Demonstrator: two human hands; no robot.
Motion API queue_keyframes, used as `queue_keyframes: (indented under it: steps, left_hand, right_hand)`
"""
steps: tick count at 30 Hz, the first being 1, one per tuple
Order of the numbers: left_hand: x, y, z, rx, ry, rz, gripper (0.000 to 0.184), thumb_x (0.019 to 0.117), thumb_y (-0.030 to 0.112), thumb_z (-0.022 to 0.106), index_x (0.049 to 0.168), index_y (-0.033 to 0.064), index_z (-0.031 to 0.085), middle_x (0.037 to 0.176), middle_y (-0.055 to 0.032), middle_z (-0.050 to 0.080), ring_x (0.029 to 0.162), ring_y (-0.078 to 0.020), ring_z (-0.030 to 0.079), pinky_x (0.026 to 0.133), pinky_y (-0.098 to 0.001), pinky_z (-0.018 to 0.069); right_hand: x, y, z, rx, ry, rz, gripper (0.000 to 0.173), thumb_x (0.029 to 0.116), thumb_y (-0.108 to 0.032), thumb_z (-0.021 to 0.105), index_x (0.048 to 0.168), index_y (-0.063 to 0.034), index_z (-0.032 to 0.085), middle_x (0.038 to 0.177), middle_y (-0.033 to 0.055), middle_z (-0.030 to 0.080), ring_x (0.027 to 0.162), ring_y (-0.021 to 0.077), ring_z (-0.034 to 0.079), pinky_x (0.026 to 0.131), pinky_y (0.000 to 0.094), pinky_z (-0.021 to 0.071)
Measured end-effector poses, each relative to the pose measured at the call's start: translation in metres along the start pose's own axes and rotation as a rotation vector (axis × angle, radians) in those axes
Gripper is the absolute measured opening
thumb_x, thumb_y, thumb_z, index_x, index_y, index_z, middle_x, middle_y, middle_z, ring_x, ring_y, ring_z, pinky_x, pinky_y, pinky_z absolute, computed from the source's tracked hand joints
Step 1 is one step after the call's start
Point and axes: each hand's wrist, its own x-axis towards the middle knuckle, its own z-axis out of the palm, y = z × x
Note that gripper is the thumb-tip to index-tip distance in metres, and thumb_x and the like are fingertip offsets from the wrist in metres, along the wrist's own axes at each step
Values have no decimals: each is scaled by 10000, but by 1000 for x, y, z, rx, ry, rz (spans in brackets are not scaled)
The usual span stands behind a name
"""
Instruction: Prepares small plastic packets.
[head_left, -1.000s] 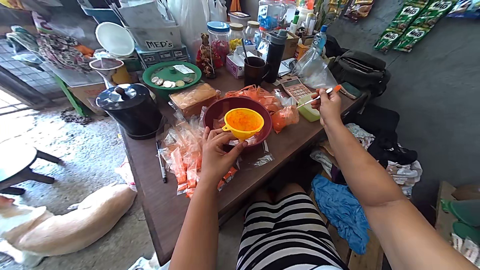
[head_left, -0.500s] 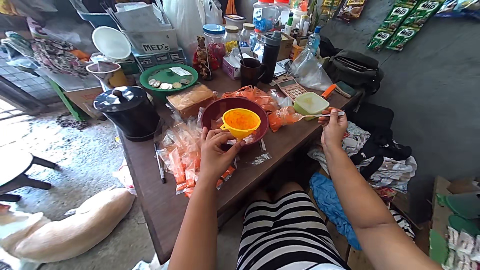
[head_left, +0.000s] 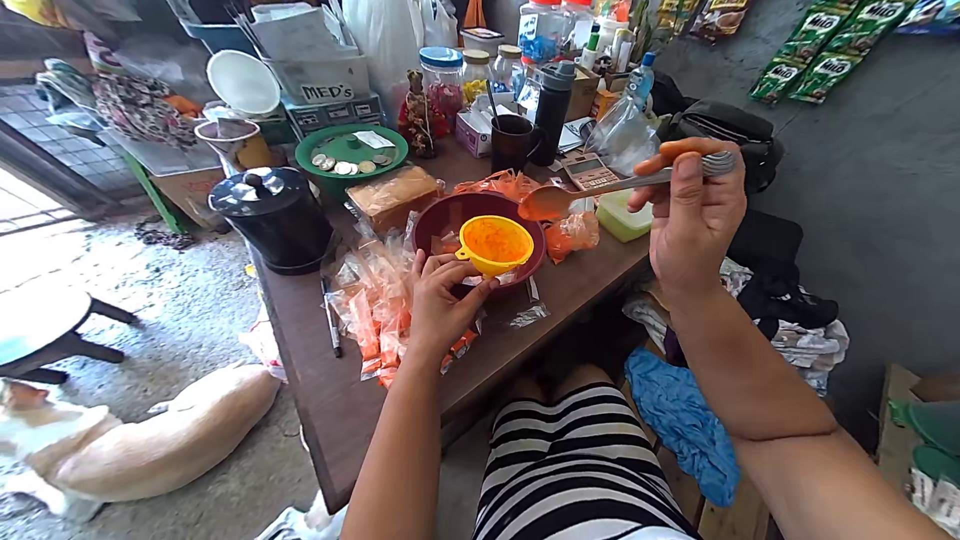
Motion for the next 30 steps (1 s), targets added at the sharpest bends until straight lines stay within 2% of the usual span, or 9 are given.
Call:
queue_keyframes:
  steps: [3, 6, 9, 12, 14, 17, 22, 26, 30]
  left_hand:
    - [0, 1, 0, -4, 11, 4, 175, 894, 292, 738, 869, 123, 775, 940, 14, 737, 1165, -172, 615, 1225, -562, 117]
    - [0, -1, 0, -2, 16, 33, 172, 906, 287, 726, 886, 126, 784, 970, 15, 743, 1173, -177, 614, 1214, -579, 142]
    - [-1, -3, 0, -24, 47, 56, 161, 904, 254, 719, 866, 109, 777, 982, 1, 746, 1180, -187, 613, 1208, -567, 174]
    - [-2, -2, 1, -7, 39, 64, 164, 914, 250, 717, 881, 101, 777, 971, -12, 743, 1156, -195, 623, 1200, -572, 188]
    - [-1, -2, 0, -8, 35, 62, 163, 914, 256, 721, 880, 106, 775, 984, -7, 743, 1152, -182, 620, 1199, -561, 188]
    - [-2, -2, 1, 9, 25, 40, 176, 913, 279, 733, 884, 112, 779, 960, -1, 741, 1148, -185, 625, 1207, -570, 173]
    - [-1, -4, 2, -3, 30, 16, 180, 907, 297, 741, 895, 122, 783, 956, 12, 748, 1149, -178, 632, 1218, -562, 171]
    - [0, -2, 2, 9, 25, 10, 182, 911, 301, 732, 921, 129, 790, 967, 20, 749, 1150, -162, 632, 1223, -570, 153]
    - [0, -3, 3, 25, 27, 4, 185, 901, 302, 736, 890, 122, 780, 937, 16, 741, 1136, -166, 633, 1222, -573, 151]
  right_hand:
    - [0, -16, 23, -72, -193, -139, 194, 1113, -226, 429, 1173, -134, 589, 1065, -61, 698, 866, 22, 681, 736, 212, 594]
    - [-5, -19, 34, -187, -438, -337, 214, 1088, -157, 478, 1104, 6, 616, 1013, 104, 689, 883, 119, 690, 786, 278, 606]
    - [-9, -26, 36, -266, -454, -506, 143, 1082, -143, 493, 1110, -34, 581, 998, 94, 650, 946, 134, 681, 837, 260, 588]
    - [-12, -25, 42, -231, -504, -517, 155, 1070, -108, 509, 1076, 8, 612, 969, 122, 694, 929, 155, 694, 854, 267, 579]
    - [-11, -26, 40, -236, -484, -479, 152, 1082, -124, 491, 1096, -5, 584, 982, 116, 674, 937, 144, 696, 842, 269, 592]
    - [-11, -21, 38, -198, -435, -310, 197, 1080, -133, 498, 1097, 26, 614, 1003, 111, 695, 869, 112, 697, 775, 267, 613]
    - [7, -8, -9, -178, -89, -63, 198, 1119, -231, 408, 1194, -163, 578, 1075, -100, 714, 867, 26, 697, 745, 230, 602]
    - [6, 30, -57, -331, 50, 42, 197, 1113, -125, 377, 1179, -41, 543, 1008, -44, 713, 797, 32, 694, 730, 234, 603]
    - [-16, 55, -78, -505, 75, 218, 264, 1116, -149, 378, 1189, 26, 562, 983, 6, 695, 778, 11, 670, 743, 213, 583]
